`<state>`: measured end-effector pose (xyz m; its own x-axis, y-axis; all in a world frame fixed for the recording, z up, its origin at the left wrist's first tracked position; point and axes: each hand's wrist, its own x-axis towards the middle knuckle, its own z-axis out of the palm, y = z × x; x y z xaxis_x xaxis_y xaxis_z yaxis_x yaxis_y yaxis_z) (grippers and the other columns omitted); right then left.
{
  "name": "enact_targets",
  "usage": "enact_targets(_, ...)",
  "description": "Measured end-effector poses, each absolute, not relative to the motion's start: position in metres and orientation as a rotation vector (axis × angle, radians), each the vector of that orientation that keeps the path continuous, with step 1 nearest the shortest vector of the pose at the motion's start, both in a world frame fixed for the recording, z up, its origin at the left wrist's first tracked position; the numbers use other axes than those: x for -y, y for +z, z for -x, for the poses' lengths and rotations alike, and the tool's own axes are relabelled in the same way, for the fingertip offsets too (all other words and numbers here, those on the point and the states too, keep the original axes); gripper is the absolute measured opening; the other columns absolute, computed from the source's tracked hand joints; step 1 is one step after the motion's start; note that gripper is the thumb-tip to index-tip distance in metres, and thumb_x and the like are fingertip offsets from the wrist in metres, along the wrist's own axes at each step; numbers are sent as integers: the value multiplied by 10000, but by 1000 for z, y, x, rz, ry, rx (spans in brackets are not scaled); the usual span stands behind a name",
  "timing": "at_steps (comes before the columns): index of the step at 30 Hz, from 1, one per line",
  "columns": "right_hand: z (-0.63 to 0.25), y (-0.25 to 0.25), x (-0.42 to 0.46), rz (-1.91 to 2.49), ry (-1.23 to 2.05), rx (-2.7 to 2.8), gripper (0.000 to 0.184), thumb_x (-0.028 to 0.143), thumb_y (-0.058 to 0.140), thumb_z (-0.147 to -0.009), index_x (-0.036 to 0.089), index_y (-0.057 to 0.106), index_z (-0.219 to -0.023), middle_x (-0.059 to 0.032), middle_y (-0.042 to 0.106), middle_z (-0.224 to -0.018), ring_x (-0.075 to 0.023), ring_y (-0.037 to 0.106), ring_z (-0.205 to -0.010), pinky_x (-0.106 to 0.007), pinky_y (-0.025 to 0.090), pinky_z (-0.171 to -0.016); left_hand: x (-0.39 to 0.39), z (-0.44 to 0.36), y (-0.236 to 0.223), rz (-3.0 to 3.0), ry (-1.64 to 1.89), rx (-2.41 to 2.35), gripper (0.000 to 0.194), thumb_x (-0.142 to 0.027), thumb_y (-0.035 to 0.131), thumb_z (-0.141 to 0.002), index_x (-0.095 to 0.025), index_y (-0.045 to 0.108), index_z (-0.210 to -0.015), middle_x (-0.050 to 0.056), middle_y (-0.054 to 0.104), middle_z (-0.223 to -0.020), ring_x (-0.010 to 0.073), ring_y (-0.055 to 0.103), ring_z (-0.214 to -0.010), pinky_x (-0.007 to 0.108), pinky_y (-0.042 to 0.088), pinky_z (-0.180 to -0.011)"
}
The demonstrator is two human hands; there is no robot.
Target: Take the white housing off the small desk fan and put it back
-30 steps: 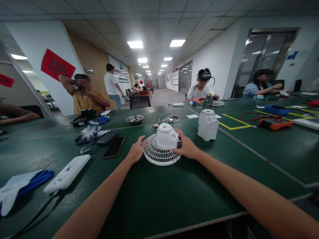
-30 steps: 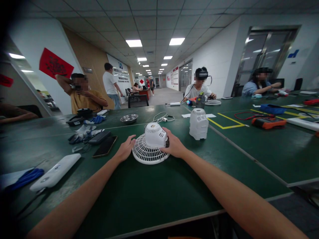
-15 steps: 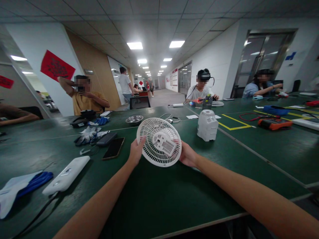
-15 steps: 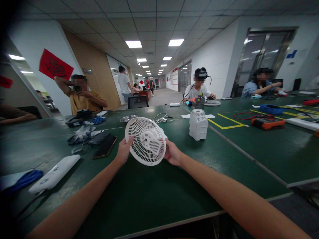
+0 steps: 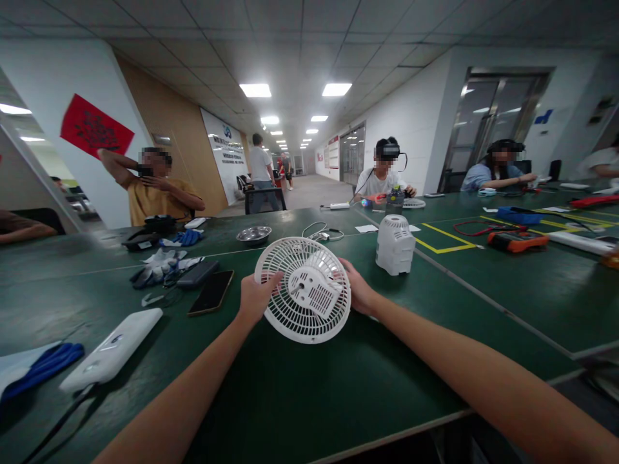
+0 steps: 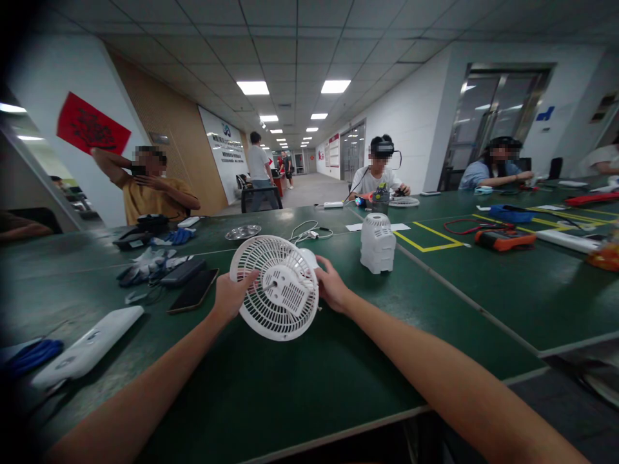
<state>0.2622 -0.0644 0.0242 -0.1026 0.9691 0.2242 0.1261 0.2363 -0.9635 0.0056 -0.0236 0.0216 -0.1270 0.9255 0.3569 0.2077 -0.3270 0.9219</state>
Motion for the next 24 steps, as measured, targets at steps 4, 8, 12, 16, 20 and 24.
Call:
enact_targets(4, -302, 33, 51, 1377, 492, 1482, 754, 437, 623, -766, 249, 274, -1407, 18, 558, -790, -188, 562, -676, -405, 498, -775, 26, -7, 25, -1566, 1450, -1341, 274, -367, 776, -679, -106, 711, -730, 61, 692, -613, 219, 666, -558, 329, 551, -544)
enact_targets(8, -337, 28, 43, 1649, 22, 1578, 739, 348, 690, -698, 240, 367, -1353, -69, 535, -1026, -237, 575, -851, -421, 441, -871, 22, -6, 20, -1472, 1406, -1381, 250, -340, 773, -686, -108, 709, -754, 71, 707, -643, 220, 675, -572, 339, 559, -553)
enact_targets(12, -342, 21, 38, 1830, -93, 1652, 672, 290, 685, -694, 219, 431, -1312, -116, 485, -1101, -273, 552, -965, -406, 415, -899, 14, 1, 14, -1378, 1378, -1409, 277, -348, 782, -682, -107, 703, -791, 82, 718, -669, 228, 688, -593, 352, 568, -568)
enact_targets(16, -343, 38, 40, 1676, -351, 1654, 516, 297, 627, -752, 193, 486, -1237, -150, 443, -1208, -319, 444, -1155, -456, 329, -1013, 8, 10, 12, -1357, 1345, -1416, 285, -360, 781, -689, -106, 699, -791, 89, 722, -680, 226, 690, -598, 347, 568, -575)
enact_targets(20, -365, 57, 46, 1608, -612, 1304, 585, 299, 598, -762, 213, 407, -1308, -153, 313, -1382, -344, 296, -1302, -501, 261, -1061, 4, 17, 10, -1382, 1276, -1384, 279, -363, 770, -710, -110, 699, -803, 98, 730, -706, 233, 697, -621, 352, 571, -590)
enact_targets(24, -396, 45, 38, 1743, -444, 1075, 784, 344, 653, -693, 198, 293, -1374, -181, 387, -1355, -364, 384, -1263, -529, 328, -1007, 1, 21, 8, -1386, 1229, -1388, 262, -353, 759, -729, -116, 704, -826, 107, 739, -728, 244, 701, -633, 357, 570, -588)
